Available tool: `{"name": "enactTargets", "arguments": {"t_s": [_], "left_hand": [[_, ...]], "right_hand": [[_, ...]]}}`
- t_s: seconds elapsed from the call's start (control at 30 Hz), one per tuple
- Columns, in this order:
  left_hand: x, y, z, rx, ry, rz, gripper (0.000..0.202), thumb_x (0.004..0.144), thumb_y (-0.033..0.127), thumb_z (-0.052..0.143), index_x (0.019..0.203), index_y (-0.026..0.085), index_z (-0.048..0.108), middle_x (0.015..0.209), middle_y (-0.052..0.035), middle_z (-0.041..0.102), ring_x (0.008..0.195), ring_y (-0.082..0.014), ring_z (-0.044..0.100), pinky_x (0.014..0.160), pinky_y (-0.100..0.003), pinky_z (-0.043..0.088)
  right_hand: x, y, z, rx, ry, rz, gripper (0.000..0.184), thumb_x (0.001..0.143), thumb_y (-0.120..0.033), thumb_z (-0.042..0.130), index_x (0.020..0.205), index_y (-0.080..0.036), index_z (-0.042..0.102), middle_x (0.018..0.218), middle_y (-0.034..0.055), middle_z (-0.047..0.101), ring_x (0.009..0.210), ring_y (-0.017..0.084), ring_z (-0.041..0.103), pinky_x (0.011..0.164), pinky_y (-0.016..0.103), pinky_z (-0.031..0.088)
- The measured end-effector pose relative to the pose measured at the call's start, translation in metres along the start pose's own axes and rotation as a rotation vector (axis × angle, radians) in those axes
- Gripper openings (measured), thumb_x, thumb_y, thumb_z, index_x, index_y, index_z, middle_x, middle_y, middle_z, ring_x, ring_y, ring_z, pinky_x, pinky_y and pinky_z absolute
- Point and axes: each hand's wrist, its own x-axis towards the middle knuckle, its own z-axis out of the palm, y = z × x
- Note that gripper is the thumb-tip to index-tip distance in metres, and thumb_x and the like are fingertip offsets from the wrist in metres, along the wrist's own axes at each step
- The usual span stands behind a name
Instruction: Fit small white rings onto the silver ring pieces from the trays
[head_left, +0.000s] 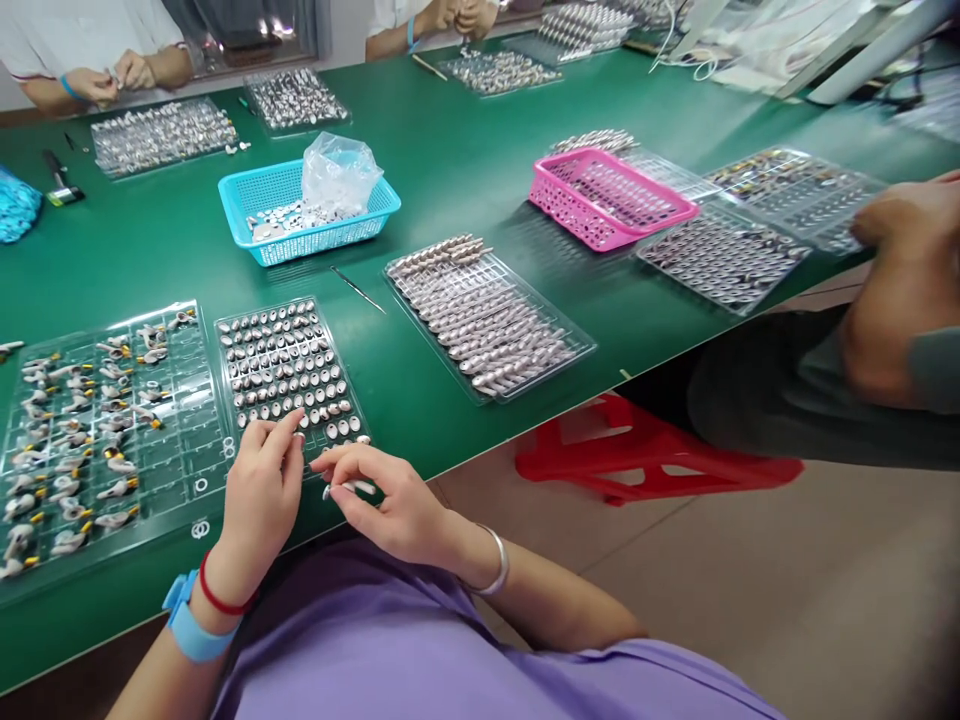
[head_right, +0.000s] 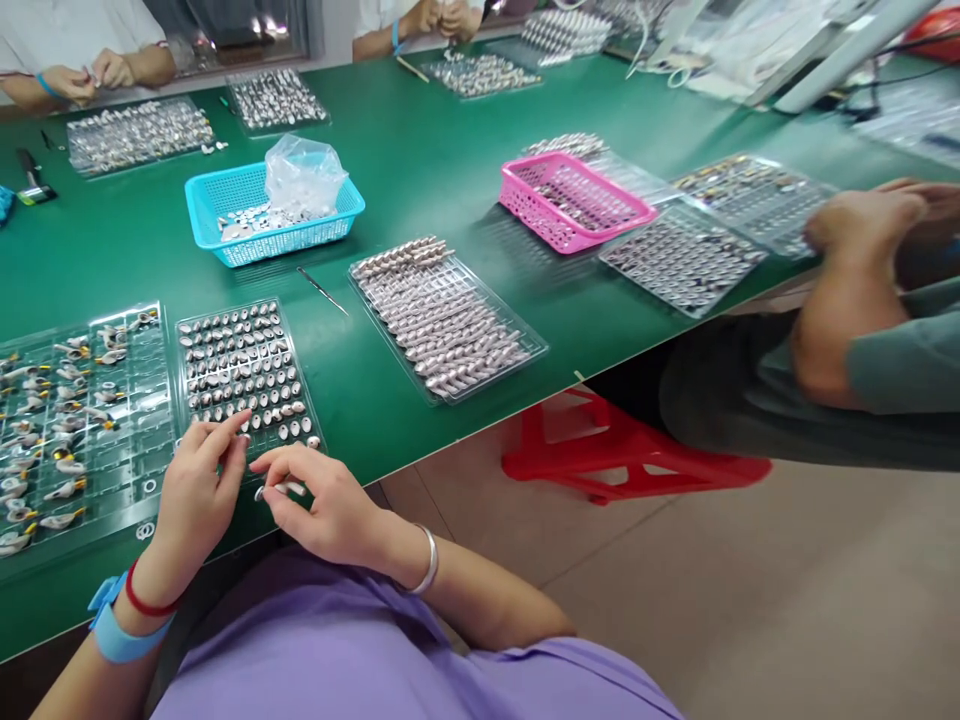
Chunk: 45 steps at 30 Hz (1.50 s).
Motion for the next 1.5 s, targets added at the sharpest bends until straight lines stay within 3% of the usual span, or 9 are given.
{"name": "enactTargets", "arguments": {"t_s": [0.23,0.4,0.7,0.83,0.93,1.1,1.17,1.5], "left_hand": [[-0.027,0.004,-0.021,-0.243,-0.012,-0.116,0.024,0.095,0.024,0.043,0.103,0.020,0.066,0.078,-0.0009,0.066,0.065,-0.0136,0.066,0.059,-0.024,0.055],[-0.049,0.007,-0.027,-0.465,-0.002,-0.255,0.019,0.088,0.027,0.060,0.104,0.020,0.068,0.090,-0.0031,0.077,0.072,-0.0166,0.074,0.064,-0.024,0.060],[-0.063,0.004,-0.036,-0.219,0.087,0.101,0.021,0.085,0.010,0.063,0.098,0.022,0.074,0.090,-0.0011,0.079,0.076,-0.0141,0.074,0.071,-0.019,0.059],[-0.065,0.003,-0.041,-0.249,0.099,0.147,0.023,0.083,0.008,0.066,0.099,0.022,0.074,0.088,-0.0005,0.079,0.073,-0.0118,0.074,0.072,-0.016,0.058],[-0.069,0.004,-0.040,-0.358,0.055,0.074,0.026,0.079,0.006,0.068,0.097,0.024,0.076,0.085,0.0020,0.079,0.071,-0.0102,0.074,0.070,-0.013,0.057],[-0.078,0.008,-0.033,-0.662,0.055,-0.311,0.024,0.071,0.013,0.079,0.090,0.029,0.077,0.076,0.0061,0.079,0.064,-0.0113,0.074,0.062,-0.011,0.059],[-0.081,0.010,-0.031,-0.732,0.073,-0.396,0.024,0.068,0.015,0.081,0.088,0.028,0.078,0.075,0.0054,0.079,0.062,-0.0123,0.074,0.061,-0.012,0.059],[-0.081,0.009,-0.030,-0.733,0.087,-0.384,0.022,0.069,0.014,0.081,0.086,0.029,0.079,0.077,0.0043,0.078,0.066,-0.0117,0.072,0.064,-0.013,0.059]], "right_hand": [[0.001,-0.012,0.014,0.031,-0.082,-0.101,0.004,0.090,-0.015,0.054,0.089,-0.019,0.053,0.119,0.0148,0.068,0.114,0.019,0.063,0.098,0.035,0.052],[-0.002,-0.015,0.015,-0.036,-0.076,-0.167,0.006,0.089,-0.012,0.055,0.090,-0.018,0.054,0.116,0.0159,0.069,0.111,0.019,0.065,0.095,0.034,0.053],[-0.003,-0.028,0.009,-0.041,-0.150,-0.158,0.006,0.089,-0.012,0.053,0.089,-0.018,0.053,0.097,0.0108,0.071,0.090,0.017,0.066,0.082,0.030,0.055],[-0.003,-0.029,0.007,-0.025,-0.201,-0.138,0.003,0.089,-0.014,0.053,0.090,-0.017,0.054,0.091,0.0096,0.070,0.086,0.017,0.065,0.080,0.029,0.054],[-0.002,-0.030,0.007,-0.014,-0.202,-0.117,0.004,0.089,-0.016,0.054,0.091,-0.017,0.056,0.088,0.0077,0.069,0.081,0.015,0.064,0.077,0.026,0.053],[0.004,-0.035,0.011,0.001,-0.098,0.010,0.005,0.086,-0.017,0.058,0.081,-0.017,0.057,0.073,0.0003,0.061,0.065,0.011,0.054,0.065,0.021,0.046],[0.006,-0.036,0.014,0.001,-0.097,0.045,0.008,0.085,-0.018,0.058,0.078,-0.017,0.057,0.069,-0.0012,0.057,0.062,0.010,0.050,0.061,0.020,0.043],[0.008,-0.033,0.021,-0.024,-0.135,0.055,0.010,0.084,-0.017,0.058,0.075,-0.017,0.054,0.067,-0.0027,0.054,0.060,0.009,0.048,0.060,0.020,0.039]]}}
